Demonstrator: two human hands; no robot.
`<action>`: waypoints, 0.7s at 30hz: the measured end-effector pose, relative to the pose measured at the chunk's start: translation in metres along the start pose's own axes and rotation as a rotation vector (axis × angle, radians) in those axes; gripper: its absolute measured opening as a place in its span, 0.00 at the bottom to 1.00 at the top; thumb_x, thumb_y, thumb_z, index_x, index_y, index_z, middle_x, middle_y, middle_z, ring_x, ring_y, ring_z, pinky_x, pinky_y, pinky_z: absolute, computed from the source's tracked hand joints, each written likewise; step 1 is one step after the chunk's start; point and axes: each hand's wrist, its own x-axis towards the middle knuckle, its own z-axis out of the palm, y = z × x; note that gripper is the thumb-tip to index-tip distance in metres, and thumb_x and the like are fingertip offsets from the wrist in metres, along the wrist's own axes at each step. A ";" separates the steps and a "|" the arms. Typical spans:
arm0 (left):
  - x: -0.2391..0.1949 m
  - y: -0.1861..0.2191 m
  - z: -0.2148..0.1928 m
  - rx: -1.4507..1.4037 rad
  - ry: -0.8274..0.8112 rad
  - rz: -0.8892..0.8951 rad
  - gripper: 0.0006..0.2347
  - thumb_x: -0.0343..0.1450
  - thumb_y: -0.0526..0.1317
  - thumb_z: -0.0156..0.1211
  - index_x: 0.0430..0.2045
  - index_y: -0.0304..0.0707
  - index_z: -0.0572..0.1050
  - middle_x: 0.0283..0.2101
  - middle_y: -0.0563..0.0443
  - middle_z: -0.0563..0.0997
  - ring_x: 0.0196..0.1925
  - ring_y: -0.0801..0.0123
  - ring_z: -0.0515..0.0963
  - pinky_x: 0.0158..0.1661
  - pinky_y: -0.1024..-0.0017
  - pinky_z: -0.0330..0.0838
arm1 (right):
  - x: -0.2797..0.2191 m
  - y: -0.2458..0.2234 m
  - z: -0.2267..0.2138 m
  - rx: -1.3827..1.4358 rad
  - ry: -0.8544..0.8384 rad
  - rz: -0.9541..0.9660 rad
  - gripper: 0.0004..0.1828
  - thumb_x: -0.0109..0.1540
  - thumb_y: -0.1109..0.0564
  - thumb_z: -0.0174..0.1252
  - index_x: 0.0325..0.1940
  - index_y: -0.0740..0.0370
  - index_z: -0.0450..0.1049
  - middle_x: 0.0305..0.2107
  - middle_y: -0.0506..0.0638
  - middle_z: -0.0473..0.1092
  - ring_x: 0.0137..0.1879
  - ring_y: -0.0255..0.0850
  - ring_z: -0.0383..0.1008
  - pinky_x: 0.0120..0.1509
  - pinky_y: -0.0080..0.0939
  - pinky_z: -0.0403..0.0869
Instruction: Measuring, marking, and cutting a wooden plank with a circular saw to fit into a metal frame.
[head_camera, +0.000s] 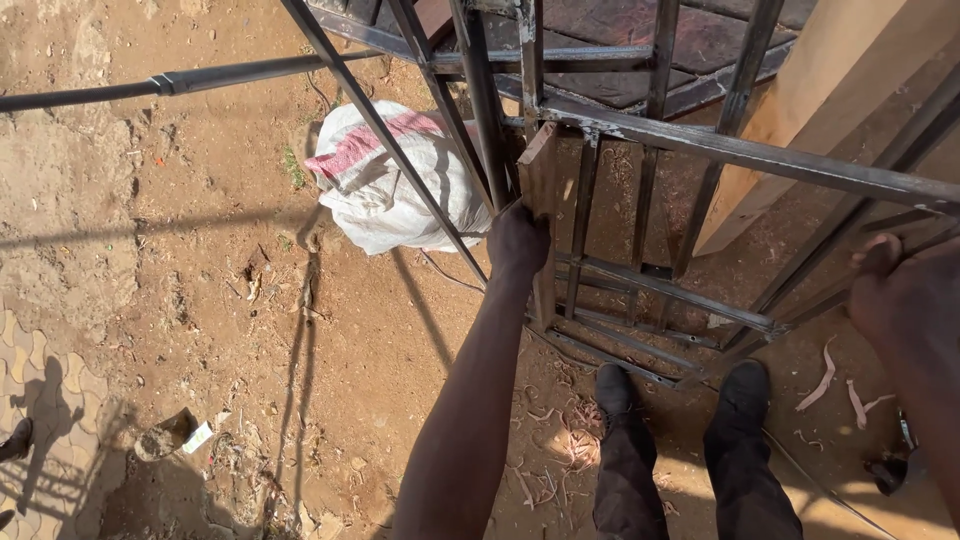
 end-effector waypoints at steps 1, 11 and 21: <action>0.006 -0.001 -0.007 0.017 -0.068 -0.058 0.09 0.70 0.42 0.61 0.26 0.34 0.76 0.34 0.41 0.82 0.33 0.48 0.80 0.31 0.53 0.71 | 0.001 -0.014 -0.009 0.053 -0.010 0.023 0.21 0.87 0.63 0.50 0.40 0.66 0.75 0.37 0.52 0.77 0.45 0.47 0.80 0.52 0.49 0.76; 0.019 -0.028 -0.008 -0.070 -0.189 -0.040 0.12 0.68 0.47 0.64 0.34 0.38 0.77 0.35 0.44 0.84 0.36 0.52 0.82 0.32 0.57 0.71 | 0.002 -0.006 -0.002 0.016 0.023 0.056 0.18 0.85 0.63 0.52 0.40 0.67 0.75 0.39 0.55 0.78 0.42 0.51 0.80 0.43 0.53 0.77; 0.024 -0.022 0.003 0.029 -0.110 0.027 0.11 0.69 0.43 0.64 0.37 0.37 0.75 0.32 0.48 0.86 0.30 0.57 0.84 0.29 0.58 0.74 | 0.037 0.303 0.166 -0.939 -0.150 -0.462 0.22 0.80 0.57 0.49 0.78 0.62 0.60 0.48 0.45 0.73 0.46 0.33 0.77 0.52 0.28 0.75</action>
